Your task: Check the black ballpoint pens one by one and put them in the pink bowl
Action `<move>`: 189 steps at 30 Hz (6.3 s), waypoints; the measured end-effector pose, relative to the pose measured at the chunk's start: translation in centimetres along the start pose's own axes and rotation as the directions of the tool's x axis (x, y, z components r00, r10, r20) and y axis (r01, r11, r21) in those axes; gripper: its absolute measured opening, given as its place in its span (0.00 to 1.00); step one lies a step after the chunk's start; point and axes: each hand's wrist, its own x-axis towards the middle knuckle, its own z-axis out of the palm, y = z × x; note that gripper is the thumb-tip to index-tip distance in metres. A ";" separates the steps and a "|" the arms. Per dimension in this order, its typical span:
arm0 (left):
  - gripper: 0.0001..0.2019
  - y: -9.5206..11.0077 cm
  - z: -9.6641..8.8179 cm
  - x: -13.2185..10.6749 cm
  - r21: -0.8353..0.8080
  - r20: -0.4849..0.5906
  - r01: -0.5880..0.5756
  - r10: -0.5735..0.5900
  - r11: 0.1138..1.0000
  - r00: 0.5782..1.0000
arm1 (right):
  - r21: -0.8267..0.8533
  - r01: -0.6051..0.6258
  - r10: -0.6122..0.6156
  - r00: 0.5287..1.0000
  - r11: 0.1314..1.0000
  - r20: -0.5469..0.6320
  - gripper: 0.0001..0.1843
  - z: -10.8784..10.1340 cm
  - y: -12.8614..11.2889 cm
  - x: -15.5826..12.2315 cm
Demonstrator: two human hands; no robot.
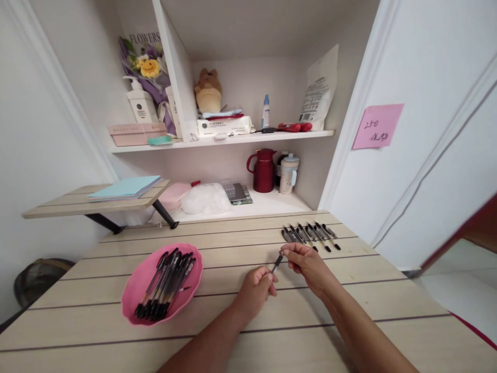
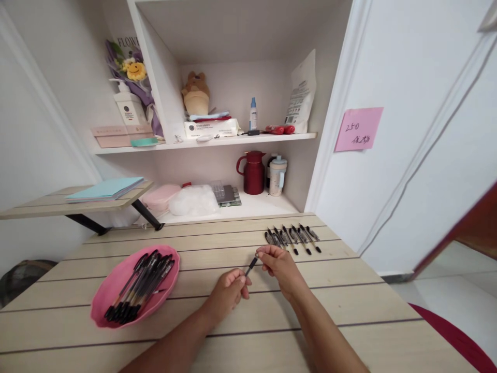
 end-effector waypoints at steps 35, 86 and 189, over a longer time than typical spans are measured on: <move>0.09 0.1 0.0 -0.2 0.012 0.008 -0.023 0.023 1.000 1.000 | 0.116 -0.069 0.053 0.989 0.991 0.140 0.17 0.7 0.1 -0.7; 0.09 0.2 -0.3 0.0 0.054 0.027 -0.040 0.038 0.998 0.999 | 0.234 -0.066 0.024 0.984 0.970 0.176 0.15 0.7 0.9 -0.4; 0.13 0.1 0.0 0.1 0.052 -0.075 -0.001 0.005 0.999 0.997 | -0.061 0.132 -0.131 0.991 0.989 0.016 0.19 1.0 2.3 -0.5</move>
